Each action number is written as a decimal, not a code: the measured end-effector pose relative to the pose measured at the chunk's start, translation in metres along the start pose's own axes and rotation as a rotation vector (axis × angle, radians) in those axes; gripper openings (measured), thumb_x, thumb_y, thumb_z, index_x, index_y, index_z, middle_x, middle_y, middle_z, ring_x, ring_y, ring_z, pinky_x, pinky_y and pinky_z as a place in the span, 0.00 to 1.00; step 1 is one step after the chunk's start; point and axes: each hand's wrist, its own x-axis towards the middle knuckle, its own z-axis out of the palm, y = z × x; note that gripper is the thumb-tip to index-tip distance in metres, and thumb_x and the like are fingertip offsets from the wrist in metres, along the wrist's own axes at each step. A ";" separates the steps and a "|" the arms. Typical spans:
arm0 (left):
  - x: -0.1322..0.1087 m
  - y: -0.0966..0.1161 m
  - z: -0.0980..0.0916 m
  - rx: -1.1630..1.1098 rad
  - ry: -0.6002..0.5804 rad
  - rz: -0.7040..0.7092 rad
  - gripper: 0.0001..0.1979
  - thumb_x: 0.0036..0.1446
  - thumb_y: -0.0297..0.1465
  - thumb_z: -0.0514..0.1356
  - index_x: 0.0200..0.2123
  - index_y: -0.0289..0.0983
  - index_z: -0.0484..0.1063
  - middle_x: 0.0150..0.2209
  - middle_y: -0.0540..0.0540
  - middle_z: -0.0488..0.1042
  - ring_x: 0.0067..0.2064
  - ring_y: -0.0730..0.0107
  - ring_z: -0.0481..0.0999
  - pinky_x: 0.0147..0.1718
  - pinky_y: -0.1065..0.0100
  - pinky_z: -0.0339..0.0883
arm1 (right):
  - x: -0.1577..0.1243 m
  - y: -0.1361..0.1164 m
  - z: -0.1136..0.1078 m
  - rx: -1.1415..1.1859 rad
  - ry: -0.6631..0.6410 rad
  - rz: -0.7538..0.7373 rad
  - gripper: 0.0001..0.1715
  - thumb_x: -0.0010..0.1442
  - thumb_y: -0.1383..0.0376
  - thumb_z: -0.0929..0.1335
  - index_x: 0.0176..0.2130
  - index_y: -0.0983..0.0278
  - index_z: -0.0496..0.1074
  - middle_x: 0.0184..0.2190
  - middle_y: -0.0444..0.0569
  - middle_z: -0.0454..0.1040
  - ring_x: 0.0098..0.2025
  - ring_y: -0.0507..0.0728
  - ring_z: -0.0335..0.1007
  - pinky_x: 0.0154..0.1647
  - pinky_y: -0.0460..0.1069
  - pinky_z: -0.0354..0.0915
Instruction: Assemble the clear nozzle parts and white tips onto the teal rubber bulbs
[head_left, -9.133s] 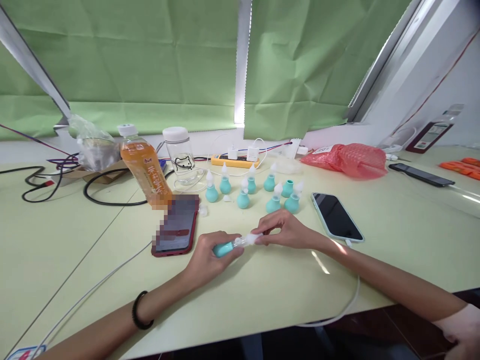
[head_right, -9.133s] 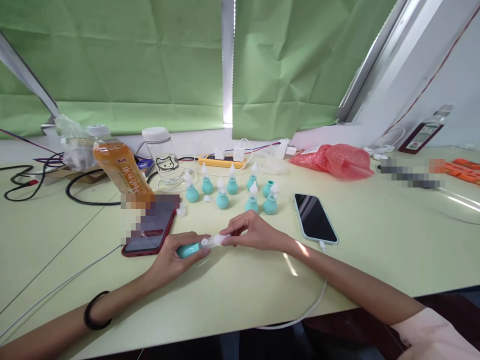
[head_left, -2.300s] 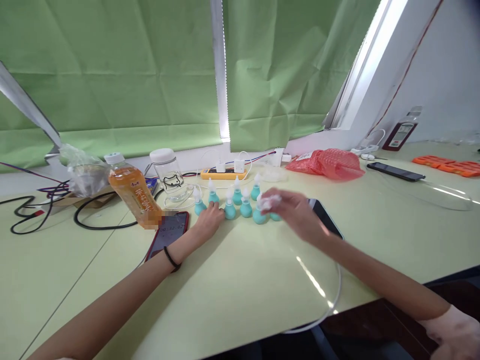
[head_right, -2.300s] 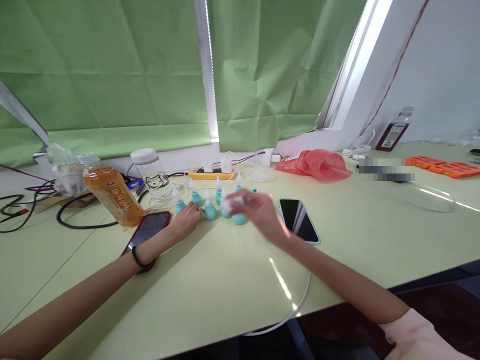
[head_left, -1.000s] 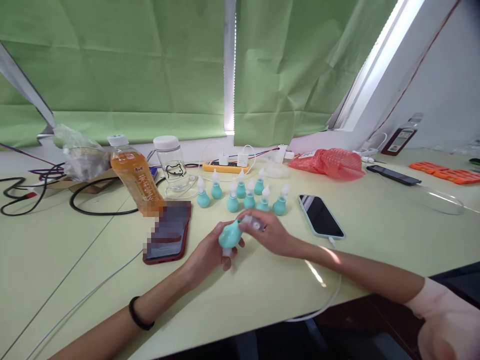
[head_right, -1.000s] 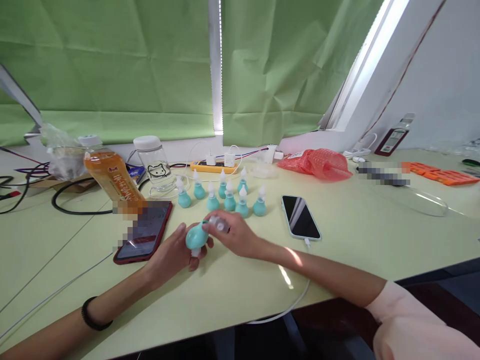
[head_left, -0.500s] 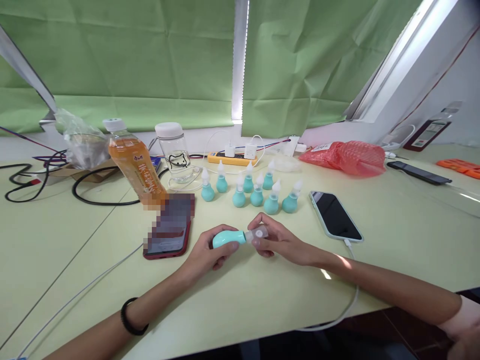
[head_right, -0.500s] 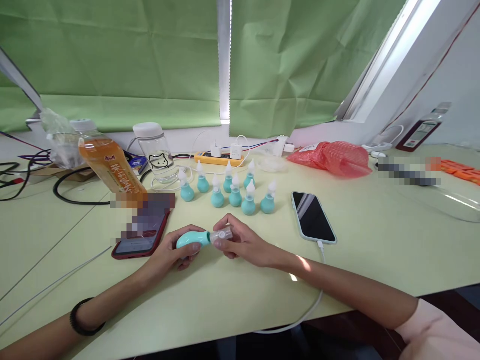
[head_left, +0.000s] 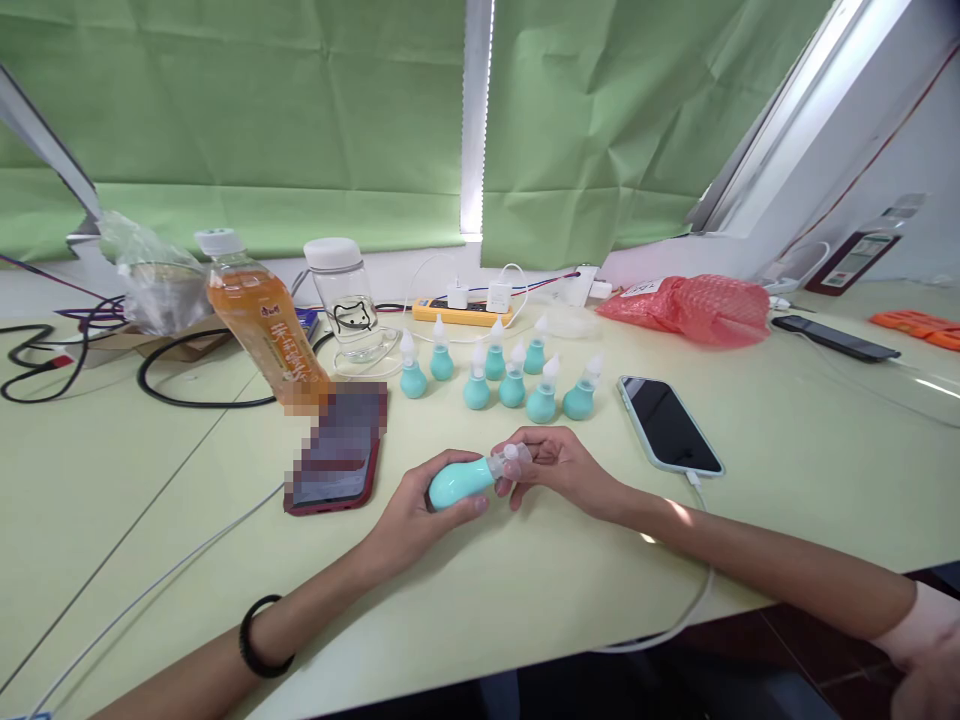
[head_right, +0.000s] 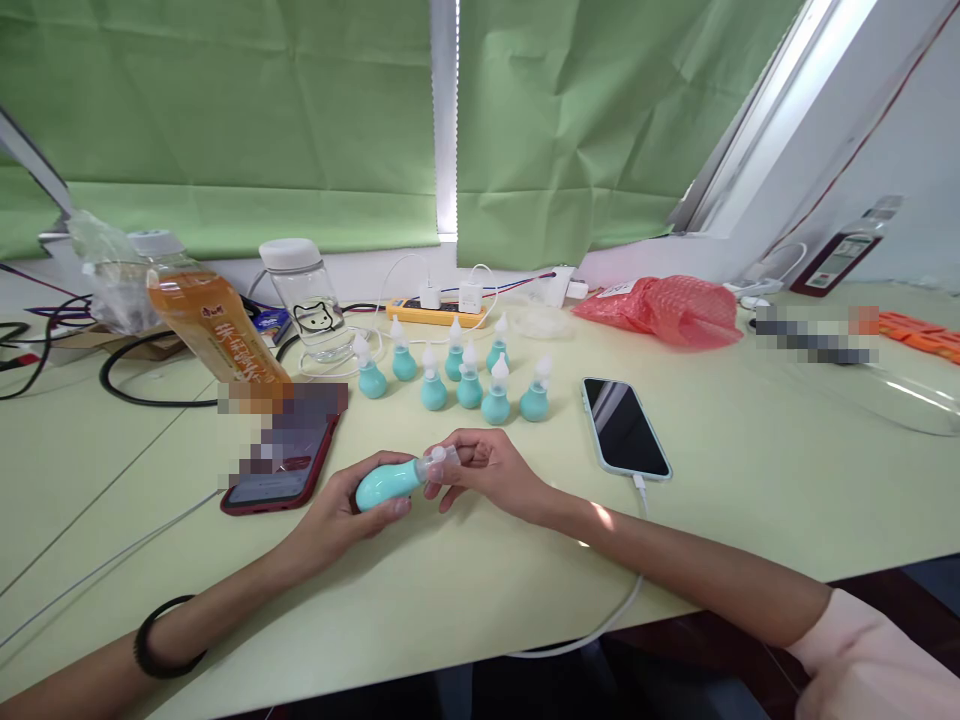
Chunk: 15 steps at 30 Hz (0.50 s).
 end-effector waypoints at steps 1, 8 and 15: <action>-0.001 0.000 0.001 0.037 0.036 0.031 0.14 0.48 0.36 0.57 0.39 0.37 0.65 0.27 0.52 0.67 0.27 0.75 0.65 0.24 0.75 0.60 | -0.001 0.002 0.001 -0.018 0.005 0.020 0.11 0.49 0.63 0.67 0.31 0.69 0.67 0.23 0.48 0.71 0.26 0.52 0.69 0.26 0.48 0.68; 0.000 0.000 0.004 0.188 0.070 0.188 0.15 0.47 0.36 0.58 0.40 0.38 0.66 0.36 0.48 0.70 0.37 0.68 0.68 0.35 0.71 0.62 | -0.003 0.010 0.005 -0.527 -0.111 -0.047 0.17 0.51 0.64 0.63 0.16 0.68 0.62 0.12 0.41 0.61 0.16 0.45 0.57 0.17 0.41 0.55; 0.007 -0.007 0.003 0.168 0.211 0.093 0.15 0.47 0.38 0.58 0.39 0.39 0.66 0.38 0.50 0.70 0.38 0.69 0.68 0.35 0.72 0.61 | 0.016 0.003 -0.007 -0.647 0.140 0.054 0.19 0.56 0.61 0.59 0.18 0.67 0.61 0.09 0.37 0.52 0.12 0.45 0.47 0.14 0.42 0.48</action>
